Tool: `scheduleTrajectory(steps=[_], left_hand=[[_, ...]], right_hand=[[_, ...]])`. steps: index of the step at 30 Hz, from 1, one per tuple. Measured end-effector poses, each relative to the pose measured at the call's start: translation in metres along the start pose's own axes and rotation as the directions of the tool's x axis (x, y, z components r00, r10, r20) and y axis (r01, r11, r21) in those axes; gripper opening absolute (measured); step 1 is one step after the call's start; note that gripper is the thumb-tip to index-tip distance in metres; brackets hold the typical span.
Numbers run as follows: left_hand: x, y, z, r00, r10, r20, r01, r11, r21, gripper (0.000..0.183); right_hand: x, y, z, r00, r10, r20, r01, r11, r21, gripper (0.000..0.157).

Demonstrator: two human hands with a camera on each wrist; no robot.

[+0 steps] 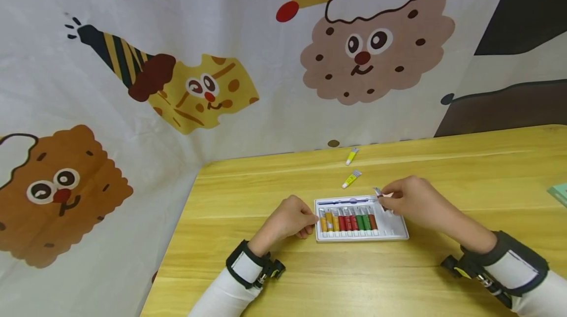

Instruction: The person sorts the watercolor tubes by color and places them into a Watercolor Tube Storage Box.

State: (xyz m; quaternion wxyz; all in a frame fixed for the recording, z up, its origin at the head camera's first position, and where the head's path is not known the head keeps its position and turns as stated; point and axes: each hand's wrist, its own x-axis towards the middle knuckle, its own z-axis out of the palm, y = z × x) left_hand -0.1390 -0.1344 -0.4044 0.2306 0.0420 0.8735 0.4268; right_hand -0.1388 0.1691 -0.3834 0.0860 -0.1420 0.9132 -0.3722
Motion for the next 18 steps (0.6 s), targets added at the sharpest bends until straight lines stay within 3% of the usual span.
scheduleTrajectory(steps=[18], left_hand=[[-0.001,0.000,-0.001,1.000,0.008,0.003,-0.008,1.000,-0.006,0.027]], right_hand=[[-0.006,0.004,0.019,0.996,-0.055,0.073,0.052,0.998,0.044,0.012]])
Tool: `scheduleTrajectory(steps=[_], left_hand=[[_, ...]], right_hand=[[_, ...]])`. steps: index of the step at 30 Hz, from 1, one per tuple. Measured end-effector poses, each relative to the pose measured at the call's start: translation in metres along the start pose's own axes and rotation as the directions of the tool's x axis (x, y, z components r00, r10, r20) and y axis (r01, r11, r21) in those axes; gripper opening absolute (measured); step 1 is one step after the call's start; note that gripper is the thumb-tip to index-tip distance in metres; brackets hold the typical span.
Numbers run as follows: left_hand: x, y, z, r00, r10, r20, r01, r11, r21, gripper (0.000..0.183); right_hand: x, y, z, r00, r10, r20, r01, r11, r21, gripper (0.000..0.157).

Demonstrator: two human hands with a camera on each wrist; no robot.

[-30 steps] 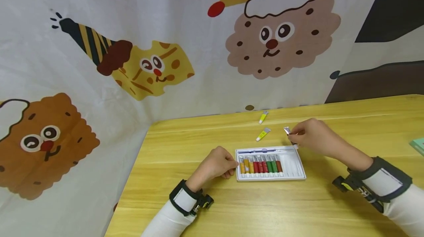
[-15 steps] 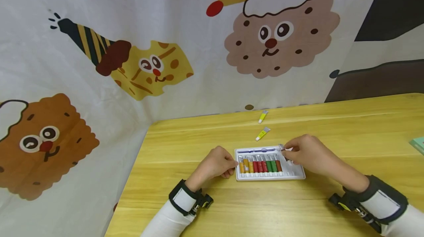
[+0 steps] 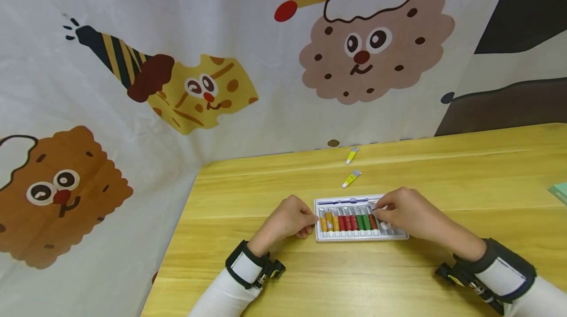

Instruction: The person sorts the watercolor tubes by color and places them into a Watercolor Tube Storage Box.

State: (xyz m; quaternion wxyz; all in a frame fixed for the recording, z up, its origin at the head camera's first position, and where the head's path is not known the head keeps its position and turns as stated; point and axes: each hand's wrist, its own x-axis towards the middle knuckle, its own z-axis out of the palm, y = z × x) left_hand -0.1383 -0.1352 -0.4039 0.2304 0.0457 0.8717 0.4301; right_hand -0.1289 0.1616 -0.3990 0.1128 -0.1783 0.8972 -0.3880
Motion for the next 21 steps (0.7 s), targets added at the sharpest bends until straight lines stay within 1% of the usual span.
scheduleTrajectory(steps=[6,12,16,21], left_hand=[[0.0008,-0.0005,-0.0001,1.000,-0.002,0.001,0.002,1.000,0.014,0.028],[0.0006,-0.0006,-0.0004,1.000,-0.012,0.002,0.012,1.000,-0.004,0.027],[0.0010,-0.0005,-0.0001,1.000,-0.009,0.001,0.009,1.000,-0.004,0.027],[0.0011,-0.0013,0.0000,1.000,0.002,0.000,-0.002,1.000,-0.001,0.027]], right_hand=[[0.0009,0.0042,0.0017,1.000,0.006,0.003,-0.006,1.000,-0.019,0.015],[0.0003,0.0037,0.0017,1.000,0.023,0.005,-0.023,0.999,-0.032,0.016],[-0.0010,0.0036,0.0024,0.999,0.034,0.007,-0.034,0.999,-0.030,0.016],[-0.0007,0.0038,0.0058,0.998,0.057,-0.006,-0.057,0.997,-0.053,0.021]])
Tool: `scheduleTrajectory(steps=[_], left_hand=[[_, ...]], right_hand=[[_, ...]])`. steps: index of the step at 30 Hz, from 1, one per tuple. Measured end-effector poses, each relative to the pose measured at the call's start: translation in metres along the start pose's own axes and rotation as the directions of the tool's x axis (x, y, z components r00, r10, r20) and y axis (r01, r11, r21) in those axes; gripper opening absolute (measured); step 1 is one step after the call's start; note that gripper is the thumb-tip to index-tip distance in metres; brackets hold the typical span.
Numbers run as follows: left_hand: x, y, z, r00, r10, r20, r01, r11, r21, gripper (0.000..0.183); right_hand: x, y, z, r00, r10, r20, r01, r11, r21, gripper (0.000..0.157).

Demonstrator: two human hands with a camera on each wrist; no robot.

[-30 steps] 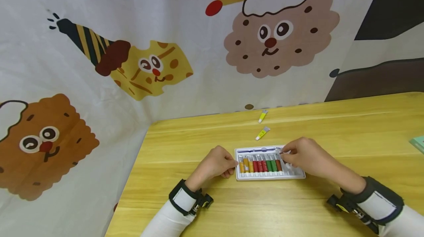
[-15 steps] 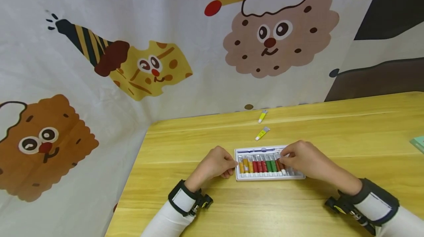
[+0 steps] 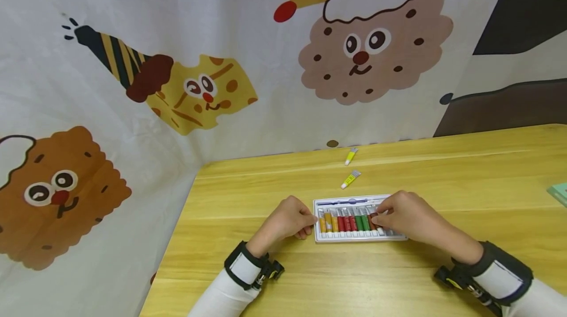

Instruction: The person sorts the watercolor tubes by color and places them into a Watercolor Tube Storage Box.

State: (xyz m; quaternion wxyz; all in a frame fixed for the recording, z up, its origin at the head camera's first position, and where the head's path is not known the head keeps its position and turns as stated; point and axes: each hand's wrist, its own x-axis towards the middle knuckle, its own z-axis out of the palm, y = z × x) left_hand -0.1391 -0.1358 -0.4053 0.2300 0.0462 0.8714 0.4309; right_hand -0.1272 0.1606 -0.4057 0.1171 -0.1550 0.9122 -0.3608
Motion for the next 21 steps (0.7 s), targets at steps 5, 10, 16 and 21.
scheduleTrajectory(steps=[5,10,16,21], left_hand=[[-0.0009,0.0006,0.0000,1.000,0.003,0.000,-0.003,1.000,0.001,0.027],[-0.0021,0.0014,-0.0004,1.000,-0.001,0.002,0.001,1.000,-0.002,0.026],[-0.0017,0.0016,-0.0006,1.000,-0.005,0.003,0.005,1.000,-0.011,0.026],[-0.0015,0.0018,-0.0007,1.000,-0.007,0.005,0.007,1.000,-0.015,0.026]], right_hand=[[0.0000,0.0003,0.0028,1.000,0.005,-0.028,-0.006,1.000,-0.019,0.024],[-0.0004,0.0001,0.0032,1.000,-0.010,-0.022,0.009,1.000,-0.016,0.018],[-0.0015,-0.0003,0.0045,1.000,0.005,-0.009,-0.005,0.999,-0.037,0.016],[-0.0020,0.0010,0.0065,1.000,0.004,-0.027,-0.006,0.997,-0.075,0.027]])
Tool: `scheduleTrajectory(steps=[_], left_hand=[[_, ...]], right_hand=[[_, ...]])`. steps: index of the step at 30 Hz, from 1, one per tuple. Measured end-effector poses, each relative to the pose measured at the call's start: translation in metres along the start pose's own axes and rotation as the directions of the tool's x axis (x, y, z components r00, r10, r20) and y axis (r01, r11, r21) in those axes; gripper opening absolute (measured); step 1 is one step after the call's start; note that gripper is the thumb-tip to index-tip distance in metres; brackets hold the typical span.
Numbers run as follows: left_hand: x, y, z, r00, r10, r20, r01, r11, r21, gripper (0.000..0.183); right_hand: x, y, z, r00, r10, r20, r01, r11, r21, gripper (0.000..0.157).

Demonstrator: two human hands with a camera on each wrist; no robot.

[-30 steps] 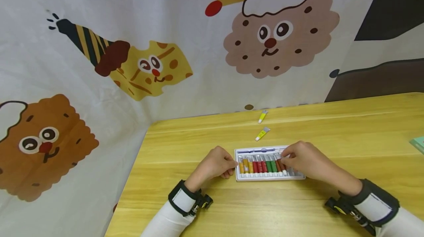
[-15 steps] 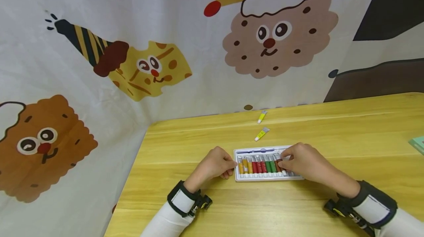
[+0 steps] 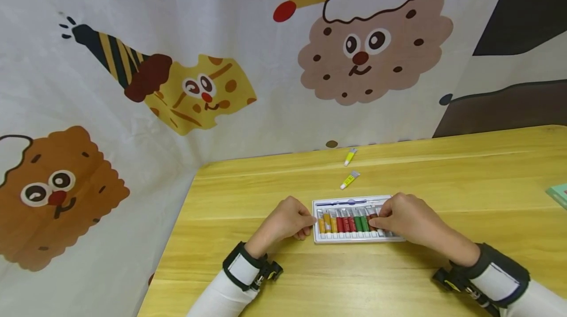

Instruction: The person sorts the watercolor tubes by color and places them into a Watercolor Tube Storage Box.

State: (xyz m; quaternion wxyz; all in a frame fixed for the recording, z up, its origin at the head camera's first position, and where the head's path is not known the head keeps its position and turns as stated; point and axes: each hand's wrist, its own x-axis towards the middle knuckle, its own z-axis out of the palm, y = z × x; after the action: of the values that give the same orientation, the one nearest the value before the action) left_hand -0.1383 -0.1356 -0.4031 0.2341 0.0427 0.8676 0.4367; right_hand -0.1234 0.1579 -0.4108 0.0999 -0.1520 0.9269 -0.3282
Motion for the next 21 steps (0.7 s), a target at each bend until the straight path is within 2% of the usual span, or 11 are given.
scheduleTrajectory(steps=[10,17,21], left_hand=[[0.0001,0.0002,-0.0005,1.000,0.004,0.000,-0.004,1.000,0.005,0.026],[0.0003,0.0005,-0.0006,1.000,0.001,0.002,-0.001,1.000,0.000,0.026],[-0.0002,0.0011,-0.0002,1.000,-0.003,-0.002,0.003,1.000,0.005,0.026]], right_hand=[[-0.0015,-0.0022,0.0019,1.000,0.009,0.001,-0.009,0.999,-0.040,0.029],[-0.0026,-0.0045,0.0031,0.997,0.074,0.006,-0.074,0.996,-0.043,0.033],[-0.0026,-0.0059,0.0021,0.996,0.083,0.012,-0.083,0.996,-0.036,0.038]])
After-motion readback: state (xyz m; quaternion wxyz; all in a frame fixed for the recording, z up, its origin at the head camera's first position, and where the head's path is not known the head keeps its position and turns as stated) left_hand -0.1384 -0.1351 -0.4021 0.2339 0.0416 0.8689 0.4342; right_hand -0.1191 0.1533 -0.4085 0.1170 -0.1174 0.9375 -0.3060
